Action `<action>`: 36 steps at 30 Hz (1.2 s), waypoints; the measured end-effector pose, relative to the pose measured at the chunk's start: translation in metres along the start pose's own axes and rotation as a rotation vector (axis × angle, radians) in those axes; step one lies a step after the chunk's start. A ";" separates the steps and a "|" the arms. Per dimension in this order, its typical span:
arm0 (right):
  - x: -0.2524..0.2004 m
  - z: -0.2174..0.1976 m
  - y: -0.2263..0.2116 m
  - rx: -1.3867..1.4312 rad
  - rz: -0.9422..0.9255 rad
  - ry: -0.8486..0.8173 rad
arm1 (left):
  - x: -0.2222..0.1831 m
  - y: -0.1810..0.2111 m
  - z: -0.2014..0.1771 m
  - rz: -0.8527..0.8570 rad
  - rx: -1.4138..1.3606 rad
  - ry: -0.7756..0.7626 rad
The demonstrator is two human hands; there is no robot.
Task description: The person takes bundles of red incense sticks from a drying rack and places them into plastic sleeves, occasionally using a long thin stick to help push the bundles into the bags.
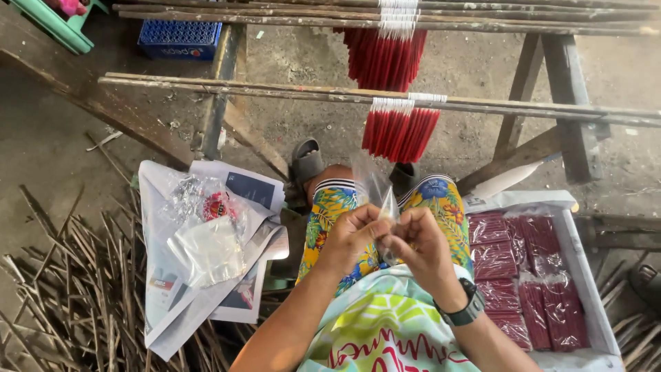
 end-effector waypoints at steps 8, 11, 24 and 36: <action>0.018 -0.028 0.004 -0.064 -0.035 0.052 | 0.004 0.022 0.002 0.213 0.232 -0.001; 0.009 -0.004 0.004 -0.017 0.035 -0.071 | 0.004 0.026 0.017 0.266 0.387 -0.022; 0.023 -0.057 0.083 -0.548 -0.001 0.171 | 0.105 0.076 -0.006 0.609 0.360 0.492; 0.020 -0.048 0.101 -0.576 0.078 0.030 | 0.144 0.040 -0.023 0.386 0.138 0.560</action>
Point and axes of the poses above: each hand's wrist, its own x-axis towards the middle knuckle, its own z-axis out of the palm, y = z × x, the point moved 7 cm from there along x, towards the middle knuckle, and after that the axes turned 14 degrees about y, right-handed, at the moved point
